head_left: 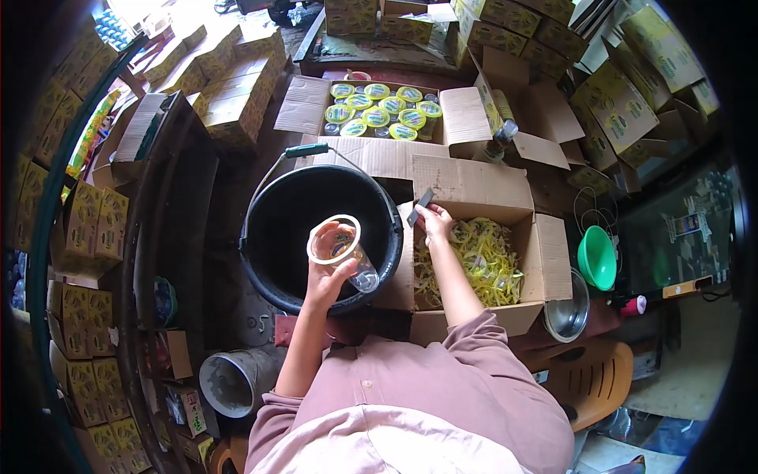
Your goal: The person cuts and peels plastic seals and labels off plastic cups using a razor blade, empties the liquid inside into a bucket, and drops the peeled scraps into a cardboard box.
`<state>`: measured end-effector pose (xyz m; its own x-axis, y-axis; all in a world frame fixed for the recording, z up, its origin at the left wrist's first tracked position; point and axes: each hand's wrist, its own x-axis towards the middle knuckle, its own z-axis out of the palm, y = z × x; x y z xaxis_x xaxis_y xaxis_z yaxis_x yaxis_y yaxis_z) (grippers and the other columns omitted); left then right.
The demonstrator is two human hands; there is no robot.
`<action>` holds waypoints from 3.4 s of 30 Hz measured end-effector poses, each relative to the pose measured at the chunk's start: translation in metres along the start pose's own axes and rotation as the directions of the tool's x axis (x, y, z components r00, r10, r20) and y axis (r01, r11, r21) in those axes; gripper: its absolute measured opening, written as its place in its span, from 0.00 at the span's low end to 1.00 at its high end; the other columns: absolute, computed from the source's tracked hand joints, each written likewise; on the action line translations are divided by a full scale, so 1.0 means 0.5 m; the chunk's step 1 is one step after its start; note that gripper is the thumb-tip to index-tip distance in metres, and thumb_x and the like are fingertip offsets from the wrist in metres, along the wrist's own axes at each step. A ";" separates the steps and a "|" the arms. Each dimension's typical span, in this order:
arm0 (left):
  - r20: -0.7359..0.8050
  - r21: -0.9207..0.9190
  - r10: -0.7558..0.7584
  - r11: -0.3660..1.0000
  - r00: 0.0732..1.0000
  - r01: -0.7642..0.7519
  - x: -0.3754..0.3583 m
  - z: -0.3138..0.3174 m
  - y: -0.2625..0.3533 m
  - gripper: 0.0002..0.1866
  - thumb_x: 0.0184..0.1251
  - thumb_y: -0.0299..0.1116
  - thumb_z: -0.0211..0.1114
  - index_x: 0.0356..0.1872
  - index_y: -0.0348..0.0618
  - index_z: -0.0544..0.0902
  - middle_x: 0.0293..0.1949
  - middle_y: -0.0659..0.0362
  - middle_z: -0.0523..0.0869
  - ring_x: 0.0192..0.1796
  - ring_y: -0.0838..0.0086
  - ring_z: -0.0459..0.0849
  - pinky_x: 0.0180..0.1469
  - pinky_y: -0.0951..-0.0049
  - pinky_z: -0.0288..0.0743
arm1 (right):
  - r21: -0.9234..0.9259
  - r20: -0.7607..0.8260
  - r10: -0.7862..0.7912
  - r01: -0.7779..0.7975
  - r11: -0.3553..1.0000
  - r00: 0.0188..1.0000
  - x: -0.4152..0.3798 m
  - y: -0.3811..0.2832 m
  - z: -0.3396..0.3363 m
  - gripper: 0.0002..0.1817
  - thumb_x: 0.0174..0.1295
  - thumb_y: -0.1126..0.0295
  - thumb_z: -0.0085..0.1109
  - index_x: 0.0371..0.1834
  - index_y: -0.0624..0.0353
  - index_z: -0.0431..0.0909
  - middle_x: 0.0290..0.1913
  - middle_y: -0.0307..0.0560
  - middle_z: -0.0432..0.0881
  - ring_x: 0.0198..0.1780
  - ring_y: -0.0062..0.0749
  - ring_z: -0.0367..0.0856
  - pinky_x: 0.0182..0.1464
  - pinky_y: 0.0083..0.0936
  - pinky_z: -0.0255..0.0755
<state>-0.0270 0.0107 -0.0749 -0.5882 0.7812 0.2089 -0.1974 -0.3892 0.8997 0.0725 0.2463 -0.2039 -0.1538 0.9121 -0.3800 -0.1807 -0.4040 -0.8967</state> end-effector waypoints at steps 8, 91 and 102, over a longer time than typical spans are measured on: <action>0.034 -0.114 0.058 0.992 0.998 -0.053 0.002 0.007 0.008 0.33 0.51 0.32 0.67 0.58 0.41 0.63 0.50 0.55 0.72 0.53 0.69 0.73 0.54 0.72 0.68 | -0.004 -0.007 -0.016 0.016 1.000 1.000 -0.056 -0.046 -0.092 0.14 0.51 0.70 0.66 0.40 0.57 0.74 0.33 0.38 0.79 0.28 0.20 0.79 0.25 0.16 0.76; -0.344 -0.293 0.074 0.939 0.936 -0.182 -0.043 0.142 0.013 0.22 0.64 0.26 0.55 0.56 0.40 0.57 0.50 0.51 0.73 0.55 0.68 0.73 0.54 0.68 0.69 | -0.110 0.743 -0.524 0.848 0.519 0.417 -0.277 -0.334 -0.156 0.33 0.44 0.60 0.71 0.53 0.63 0.71 0.50 0.49 0.72 0.55 0.38 0.70 0.57 0.31 0.66; -0.095 -0.977 -0.430 0.214 0.898 -0.001 -0.080 0.050 0.013 0.36 0.56 0.52 0.61 0.51 0.29 0.60 0.57 0.43 0.63 0.63 0.55 0.59 0.67 0.55 0.49 | 0.068 0.878 -0.450 0.889 0.452 0.162 -0.326 -0.261 0.077 0.24 0.45 0.70 0.66 0.48 0.58 0.71 0.42 0.52 0.75 0.41 0.45 0.78 0.43 0.32 0.73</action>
<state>0.0151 -0.0108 -0.0680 -0.5178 0.8222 -0.2363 -0.8077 -0.5609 -0.1817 0.0840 0.1477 -0.0161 -0.7965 0.2691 0.5414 -0.2842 0.6237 -0.7281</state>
